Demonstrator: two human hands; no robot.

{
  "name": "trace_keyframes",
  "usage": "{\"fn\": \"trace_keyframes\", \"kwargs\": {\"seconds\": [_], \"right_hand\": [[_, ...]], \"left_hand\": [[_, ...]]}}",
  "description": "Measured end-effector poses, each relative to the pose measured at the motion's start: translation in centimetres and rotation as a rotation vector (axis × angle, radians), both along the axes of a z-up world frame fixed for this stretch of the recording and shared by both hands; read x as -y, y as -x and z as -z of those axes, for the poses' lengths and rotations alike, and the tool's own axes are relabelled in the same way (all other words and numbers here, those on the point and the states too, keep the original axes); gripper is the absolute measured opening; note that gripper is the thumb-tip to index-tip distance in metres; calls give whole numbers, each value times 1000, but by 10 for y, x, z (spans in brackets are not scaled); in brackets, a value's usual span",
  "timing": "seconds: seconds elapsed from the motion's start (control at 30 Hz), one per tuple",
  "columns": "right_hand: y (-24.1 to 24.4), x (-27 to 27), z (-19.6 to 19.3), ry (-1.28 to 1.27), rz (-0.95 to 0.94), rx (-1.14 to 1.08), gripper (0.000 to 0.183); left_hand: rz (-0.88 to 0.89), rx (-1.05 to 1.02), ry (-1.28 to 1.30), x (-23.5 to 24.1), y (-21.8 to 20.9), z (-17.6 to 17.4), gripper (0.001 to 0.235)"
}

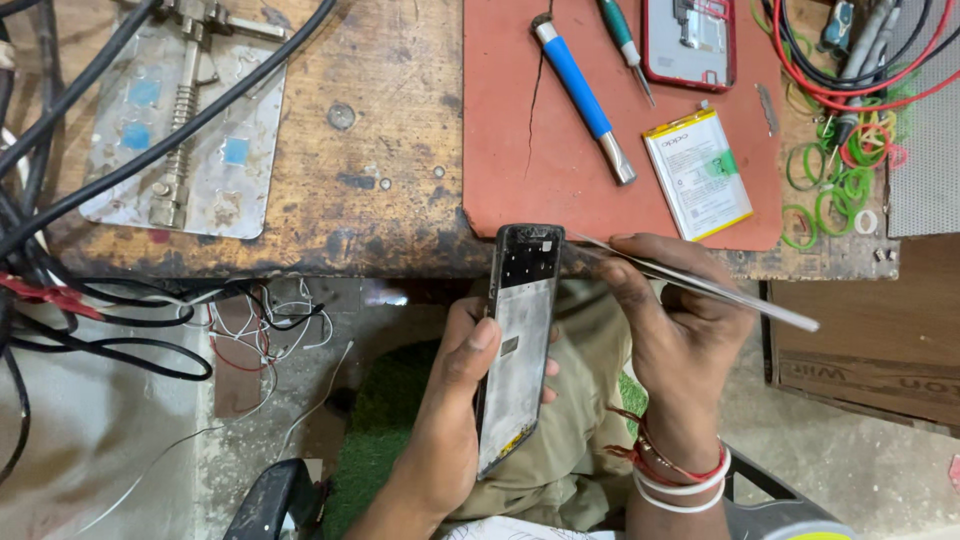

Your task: The person disassembles a smartphone, removes the battery, cleans the interior with a cloth and brush, and uses tweezers to adjust internal components. The person handles the phone, battery, and tools throughout the process.

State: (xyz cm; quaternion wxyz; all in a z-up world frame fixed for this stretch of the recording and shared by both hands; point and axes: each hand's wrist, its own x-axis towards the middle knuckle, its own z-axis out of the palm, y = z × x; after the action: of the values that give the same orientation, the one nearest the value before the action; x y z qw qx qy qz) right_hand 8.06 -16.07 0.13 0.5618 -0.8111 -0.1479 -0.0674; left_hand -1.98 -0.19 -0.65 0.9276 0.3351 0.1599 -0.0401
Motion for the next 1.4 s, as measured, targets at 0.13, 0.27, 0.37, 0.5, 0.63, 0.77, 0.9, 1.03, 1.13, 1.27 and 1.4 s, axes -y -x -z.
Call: {"fn": "trace_keyframes", "kwargs": {"seconds": [0.13,0.27,0.37,0.5,0.63,0.77,0.9,1.03,1.13,1.27,1.4], "right_hand": [[-1,8,-2,-218,-52,-54,17],[-1,9,-2,-201,-17,-92,13],[-3,5,-3,-117,2,-67,14],[-7,-1,-11,-18,-13,-40,20],[-12,-8,-21,93,-96,89,17],[-13,-17,-23,-12,-146,41,9],[-16,-24,-17,-103,-53,-51,13],[-22,-22,-4,-28,-161,111,14],[-7,-17,6,19,-194,210,18],[46,0,10,244,-76,252,25],[76,3,7,416,-15,305,23]], "left_hand": [[-32,25,44,1,2,-1,52],[-41,-3,-13,-3,-8,-5,55],[-14,-27,-60,-5,-13,-8,58],[-13,-10,-119,-6,-15,-8,60],[-8,4,-142,-6,-16,-9,60],[-13,-9,-136,-6,-16,-9,60],[-23,-14,-139,-7,-17,-7,59],[-62,36,-121,-5,-20,-6,58],[-69,-8,-67,-5,-21,-6,54],[-80,-12,-71,-4,-19,-2,54],[-99,31,-89,-1,-19,1,52]]}}
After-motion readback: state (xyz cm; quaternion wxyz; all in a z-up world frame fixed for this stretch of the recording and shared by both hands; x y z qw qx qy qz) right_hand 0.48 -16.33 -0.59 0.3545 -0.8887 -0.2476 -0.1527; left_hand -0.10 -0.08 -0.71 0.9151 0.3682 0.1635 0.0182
